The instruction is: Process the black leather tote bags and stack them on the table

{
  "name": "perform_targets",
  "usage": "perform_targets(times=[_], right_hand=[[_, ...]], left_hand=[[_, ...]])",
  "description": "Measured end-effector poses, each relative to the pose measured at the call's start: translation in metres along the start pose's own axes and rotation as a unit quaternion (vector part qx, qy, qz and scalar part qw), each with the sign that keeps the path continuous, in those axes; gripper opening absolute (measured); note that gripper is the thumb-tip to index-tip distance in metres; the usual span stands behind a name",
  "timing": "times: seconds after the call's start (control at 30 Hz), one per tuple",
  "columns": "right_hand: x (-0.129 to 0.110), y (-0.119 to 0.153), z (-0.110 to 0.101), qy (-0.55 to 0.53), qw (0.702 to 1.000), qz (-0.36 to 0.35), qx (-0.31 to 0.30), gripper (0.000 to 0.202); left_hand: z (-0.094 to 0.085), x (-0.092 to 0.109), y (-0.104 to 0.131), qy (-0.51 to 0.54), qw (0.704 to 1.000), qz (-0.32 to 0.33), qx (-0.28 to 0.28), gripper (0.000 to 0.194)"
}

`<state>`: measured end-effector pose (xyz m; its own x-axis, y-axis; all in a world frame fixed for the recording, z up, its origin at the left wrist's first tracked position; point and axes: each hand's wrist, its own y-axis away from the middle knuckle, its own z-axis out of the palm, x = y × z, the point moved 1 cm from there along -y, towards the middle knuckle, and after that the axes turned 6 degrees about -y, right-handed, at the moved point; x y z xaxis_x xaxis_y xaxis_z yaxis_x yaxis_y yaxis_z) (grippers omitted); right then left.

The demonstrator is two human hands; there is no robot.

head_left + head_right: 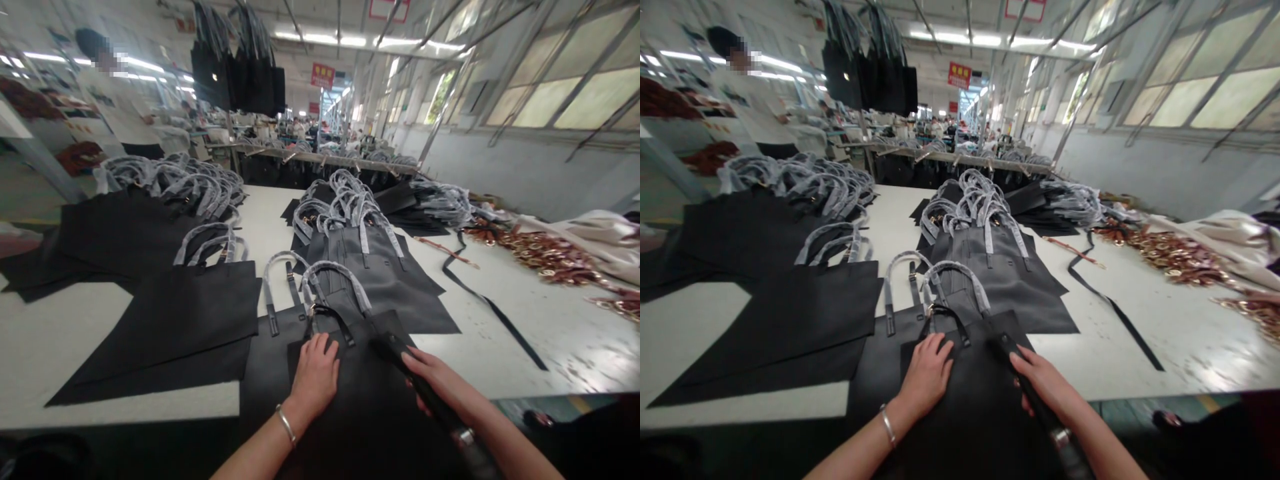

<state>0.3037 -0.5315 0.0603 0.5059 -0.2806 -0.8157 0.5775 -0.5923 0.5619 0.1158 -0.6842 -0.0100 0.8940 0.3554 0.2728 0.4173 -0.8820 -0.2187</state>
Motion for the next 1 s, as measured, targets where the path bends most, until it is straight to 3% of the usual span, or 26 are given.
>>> perform_targets(times=[0.17,0.37,0.57,0.63,0.83,1.0], right_hand=[[-0.004,-0.005,-0.006,0.004,1.0,-0.003,-0.011,0.037],[0.009,-0.004,-0.014,0.023,0.999,0.02,-0.018,0.047],[-0.007,-0.019,0.009,0.094,0.982,-0.13,0.1,0.058],[-0.011,-0.015,0.012,0.105,0.977,-0.152,0.105,0.062],[-0.011,0.001,0.019,0.08,0.995,-0.039,-0.051,0.066],[-0.022,-0.01,0.034,0.075,0.992,-0.01,-0.106,0.057]], left_hand=[[0.001,0.001,-0.001,-0.004,1.0,-0.006,0.006,0.033],[-0.002,0.003,0.0,0.004,1.0,0.005,0.009,0.031],[-0.006,0.005,0.001,0.001,1.0,0.008,0.016,0.03],[-0.006,0.005,0.002,0.007,1.0,0.008,0.023,0.028],[-0.005,0.004,0.005,0.033,0.999,-0.007,0.042,0.028],[-0.008,0.004,0.005,0.036,0.999,0.025,0.024,0.017]])
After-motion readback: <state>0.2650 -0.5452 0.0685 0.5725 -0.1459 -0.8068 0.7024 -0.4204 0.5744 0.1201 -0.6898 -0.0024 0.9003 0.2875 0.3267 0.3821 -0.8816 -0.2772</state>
